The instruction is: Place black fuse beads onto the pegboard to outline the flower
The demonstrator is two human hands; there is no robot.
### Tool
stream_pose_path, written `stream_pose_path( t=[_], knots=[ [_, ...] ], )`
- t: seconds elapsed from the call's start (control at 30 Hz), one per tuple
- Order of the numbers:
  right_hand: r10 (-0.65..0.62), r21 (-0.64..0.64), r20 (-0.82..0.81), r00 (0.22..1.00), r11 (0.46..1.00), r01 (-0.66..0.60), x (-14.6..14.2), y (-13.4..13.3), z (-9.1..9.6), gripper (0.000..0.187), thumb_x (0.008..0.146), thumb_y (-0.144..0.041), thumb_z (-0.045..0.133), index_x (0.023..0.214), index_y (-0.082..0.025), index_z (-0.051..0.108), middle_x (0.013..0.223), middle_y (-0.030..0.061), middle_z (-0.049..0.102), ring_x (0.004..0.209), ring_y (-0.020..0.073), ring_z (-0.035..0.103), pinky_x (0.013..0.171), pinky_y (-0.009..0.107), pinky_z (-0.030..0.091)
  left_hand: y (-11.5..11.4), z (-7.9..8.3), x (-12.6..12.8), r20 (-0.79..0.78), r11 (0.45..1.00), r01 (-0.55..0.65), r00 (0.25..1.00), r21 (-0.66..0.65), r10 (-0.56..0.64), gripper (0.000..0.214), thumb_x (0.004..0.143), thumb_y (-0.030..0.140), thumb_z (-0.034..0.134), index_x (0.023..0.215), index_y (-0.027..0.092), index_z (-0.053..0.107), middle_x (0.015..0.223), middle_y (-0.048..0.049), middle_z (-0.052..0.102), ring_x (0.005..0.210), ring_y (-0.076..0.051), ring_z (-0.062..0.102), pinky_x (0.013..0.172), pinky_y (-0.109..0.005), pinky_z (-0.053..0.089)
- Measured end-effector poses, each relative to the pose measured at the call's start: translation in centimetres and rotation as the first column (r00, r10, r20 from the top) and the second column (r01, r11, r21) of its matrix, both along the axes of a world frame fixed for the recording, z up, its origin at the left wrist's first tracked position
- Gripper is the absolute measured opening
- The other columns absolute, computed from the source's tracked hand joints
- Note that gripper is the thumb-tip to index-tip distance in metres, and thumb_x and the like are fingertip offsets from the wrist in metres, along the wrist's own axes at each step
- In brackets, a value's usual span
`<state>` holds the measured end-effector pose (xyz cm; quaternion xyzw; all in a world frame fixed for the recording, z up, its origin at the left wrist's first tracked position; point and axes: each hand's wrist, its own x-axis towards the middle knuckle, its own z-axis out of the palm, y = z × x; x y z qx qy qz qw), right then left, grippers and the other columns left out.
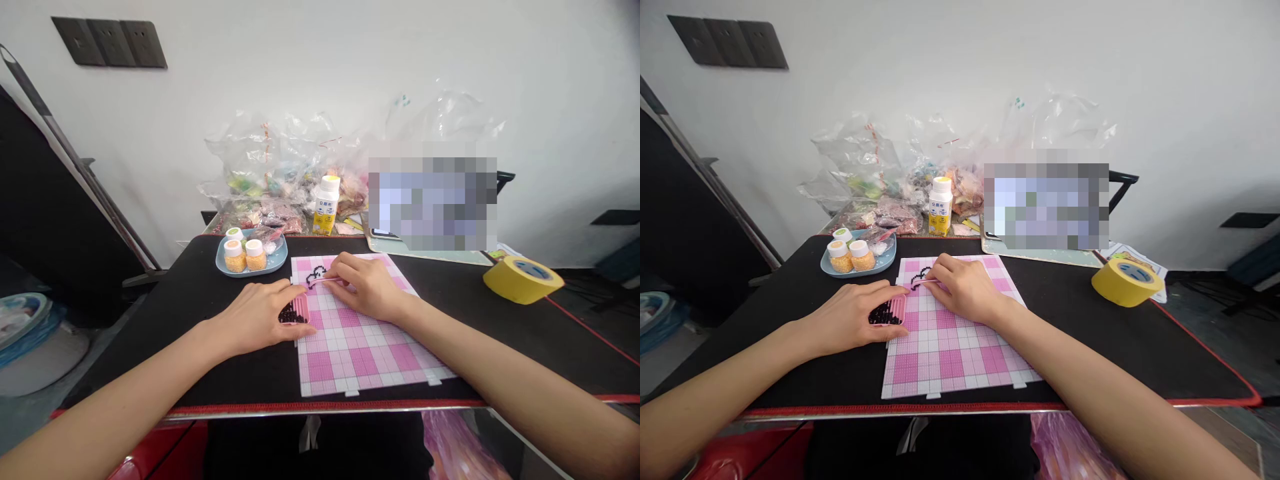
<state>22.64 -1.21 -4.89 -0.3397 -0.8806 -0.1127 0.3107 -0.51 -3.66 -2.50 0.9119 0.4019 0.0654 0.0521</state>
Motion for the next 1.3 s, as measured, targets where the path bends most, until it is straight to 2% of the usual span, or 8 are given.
stream_pose_path(
  t=[1.3],
  knots=[
    [0.023, -0.011, -0.013, 1.0, 1.0, -0.023, 0.16, -0.14, 0.0, 0.02, 0.091, -0.027, 0.048, 0.086, -0.015, 0.063, 0.083, 0.0044, 0.062, 0.064, 0.0104, 0.056, 0.056, 0.022, 0.039, -0.19, 0.34, 0.16, -0.024, 1.0, 0.013, 1.0, 0.012, -0.012, 0.06, 0.083, 0.06, 0.051, 0.125, 0.017, 0.054, 0.099, -0.0058, 0.061, 0.076, -0.021, 0.06, 0.065, -0.031, 0.043]
  ],
)
